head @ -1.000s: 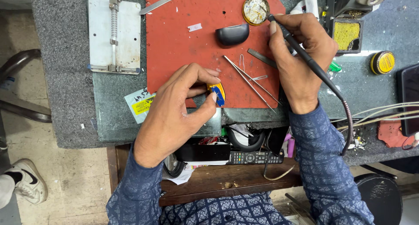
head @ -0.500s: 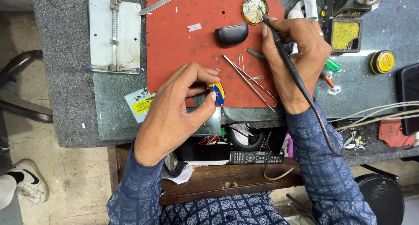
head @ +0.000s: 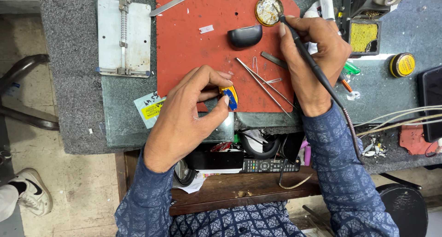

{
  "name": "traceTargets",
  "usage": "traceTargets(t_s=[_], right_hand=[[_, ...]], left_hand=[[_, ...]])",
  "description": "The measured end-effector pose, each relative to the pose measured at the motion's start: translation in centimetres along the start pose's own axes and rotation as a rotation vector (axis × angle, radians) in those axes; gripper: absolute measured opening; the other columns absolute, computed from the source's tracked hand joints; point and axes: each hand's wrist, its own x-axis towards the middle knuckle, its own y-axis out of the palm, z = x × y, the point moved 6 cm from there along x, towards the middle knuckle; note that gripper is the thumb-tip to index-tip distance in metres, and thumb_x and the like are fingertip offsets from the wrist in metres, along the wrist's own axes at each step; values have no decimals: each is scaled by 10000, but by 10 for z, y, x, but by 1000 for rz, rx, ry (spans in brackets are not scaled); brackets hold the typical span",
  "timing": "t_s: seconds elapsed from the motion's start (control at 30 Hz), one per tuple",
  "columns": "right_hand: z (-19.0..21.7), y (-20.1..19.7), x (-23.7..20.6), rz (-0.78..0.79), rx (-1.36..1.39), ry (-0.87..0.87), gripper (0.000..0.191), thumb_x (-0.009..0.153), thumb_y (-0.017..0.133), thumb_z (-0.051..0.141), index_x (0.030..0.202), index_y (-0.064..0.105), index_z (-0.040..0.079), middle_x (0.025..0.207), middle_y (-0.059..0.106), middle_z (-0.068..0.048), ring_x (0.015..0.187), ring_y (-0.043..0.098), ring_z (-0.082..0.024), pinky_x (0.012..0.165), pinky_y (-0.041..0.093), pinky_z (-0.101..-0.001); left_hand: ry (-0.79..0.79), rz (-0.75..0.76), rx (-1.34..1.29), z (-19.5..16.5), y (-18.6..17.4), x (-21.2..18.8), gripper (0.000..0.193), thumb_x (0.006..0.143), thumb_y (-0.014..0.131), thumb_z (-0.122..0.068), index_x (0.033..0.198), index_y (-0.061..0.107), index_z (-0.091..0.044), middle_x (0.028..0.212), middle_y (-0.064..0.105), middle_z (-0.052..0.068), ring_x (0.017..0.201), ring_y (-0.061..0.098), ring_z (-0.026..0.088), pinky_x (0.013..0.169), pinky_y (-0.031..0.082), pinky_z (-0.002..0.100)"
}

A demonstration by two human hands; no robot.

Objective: The person uses a soldering iron and tweezers to repair a small blue circuit board inside a yellow and black earbud case. They solder components, reassemble the case, and place a black earbud inside.

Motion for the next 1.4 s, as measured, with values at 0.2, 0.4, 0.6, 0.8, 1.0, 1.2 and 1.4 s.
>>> traceTargets(t_s=[0.2,0.4,0.6,0.8,1.0,1.2,1.4], right_hand=[[-3,0,0,18,12,22,102,1033,798,54,1096,766,-20,954,707,-91,812,625,-138,778,507,-283],[-9,1,0,40,80,19,102,1042,780,38,1108,760,-36,945,723,-88,844,620,-133,795,509,-259],[-11,0,-2,46,132,44,95,1035,767,36,1097,753,-35,958,723,-77,858,632,-115,807,517,-253],[-9,-1,1,32,220,96,98,1063,765,65,1082,741,-28,952,723,-71,861,648,-119,798,533,-250],[-15,-22,-1,-143,590,191,83,1064,665,52,1066,636,-26,982,735,-102,878,721,-179,797,579,-275],[-25,-39,-35,-203,1162,444,165,1123,635,49,988,584,-32,896,671,-153,757,626,-205,710,477,-296],[-12,-32,-65,-121,1276,531,223,1150,647,112,987,584,-26,836,652,-157,703,598,-177,677,450,-275]], left_hand=[[-1,-3,3,0,0,-1,172,941,643,-65,1093,589,-8,1237,674,125,1149,727,218,978,632,345],[0,-2,-7,1,0,-1,175,940,644,-66,1094,587,-5,1239,672,129,1154,725,221,986,631,347],[2,-8,-3,1,0,-1,171,944,647,-70,1092,591,-6,1243,675,131,1160,728,224,989,632,348],[2,-1,-5,1,0,-1,168,943,643,-67,1092,591,-8,1247,672,130,1163,728,227,997,629,350],[15,-8,-2,-1,0,-2,166,942,644,-62,1089,592,-7,1234,674,127,1138,732,223,988,628,350],[32,-14,7,-2,-1,-3,172,943,642,-72,1094,590,-9,1223,680,116,1132,734,212,980,630,342],[50,-16,14,0,-1,-5,172,957,644,-77,1108,592,-13,1228,681,105,1132,731,206,981,624,332]])
